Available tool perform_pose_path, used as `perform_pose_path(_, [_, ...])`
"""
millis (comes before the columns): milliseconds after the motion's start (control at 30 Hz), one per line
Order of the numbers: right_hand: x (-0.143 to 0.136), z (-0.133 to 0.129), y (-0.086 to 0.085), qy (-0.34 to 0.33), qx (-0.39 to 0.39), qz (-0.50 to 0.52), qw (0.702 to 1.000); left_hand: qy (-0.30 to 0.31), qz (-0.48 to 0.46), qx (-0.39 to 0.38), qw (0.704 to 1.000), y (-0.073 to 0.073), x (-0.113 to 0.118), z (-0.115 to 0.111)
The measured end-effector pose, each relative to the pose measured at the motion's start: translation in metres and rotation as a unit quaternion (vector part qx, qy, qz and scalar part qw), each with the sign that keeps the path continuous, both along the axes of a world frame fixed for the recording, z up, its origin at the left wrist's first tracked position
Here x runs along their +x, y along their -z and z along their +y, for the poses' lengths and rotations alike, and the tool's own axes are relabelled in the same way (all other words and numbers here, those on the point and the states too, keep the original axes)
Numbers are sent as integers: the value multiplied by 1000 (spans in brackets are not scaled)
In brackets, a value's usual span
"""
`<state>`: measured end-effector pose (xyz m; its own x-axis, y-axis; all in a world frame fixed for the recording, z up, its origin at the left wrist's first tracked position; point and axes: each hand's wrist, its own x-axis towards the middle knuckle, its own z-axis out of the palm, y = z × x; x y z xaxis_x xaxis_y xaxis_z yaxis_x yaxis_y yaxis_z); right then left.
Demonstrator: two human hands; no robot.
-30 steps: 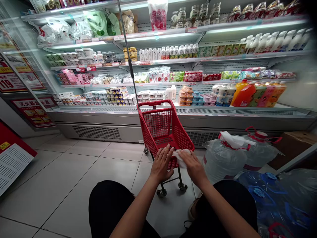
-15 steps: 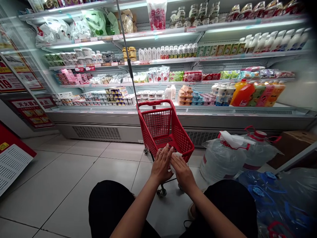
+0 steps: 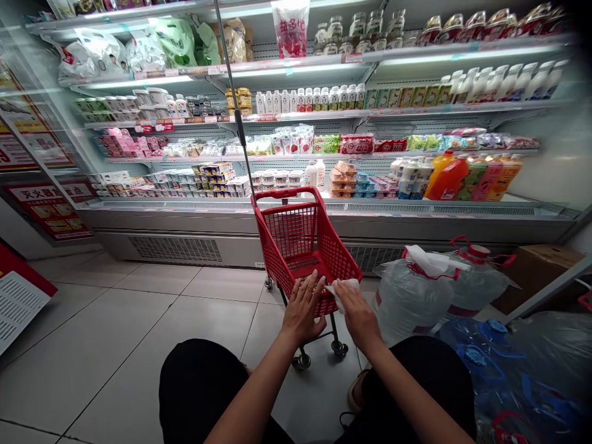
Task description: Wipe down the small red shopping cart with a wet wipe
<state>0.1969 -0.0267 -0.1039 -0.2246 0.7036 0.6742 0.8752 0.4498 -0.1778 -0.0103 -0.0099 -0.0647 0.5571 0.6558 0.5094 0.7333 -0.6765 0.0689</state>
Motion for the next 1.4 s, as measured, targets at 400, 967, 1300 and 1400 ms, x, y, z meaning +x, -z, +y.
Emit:
perform_pose_path(400, [48, 18, -3, -28, -31, 1, 999, 4, 20, -10, 1000, -5, -12, 2])
perform_pose_path(967, [-11, -3, -1, -94, 6, -6, 996, 65, 32, -5, 997, -20, -32, 24])
perform_pose_path(1300, [29, 0, 2, -42, -37, 78, 995, 54, 98, 42, 993, -20, -29, 57])
perform_pose_path(1400, [19, -1, 6, -1, -29, 92, 995, 50, 92, 50, 993, -17, -15, 52])
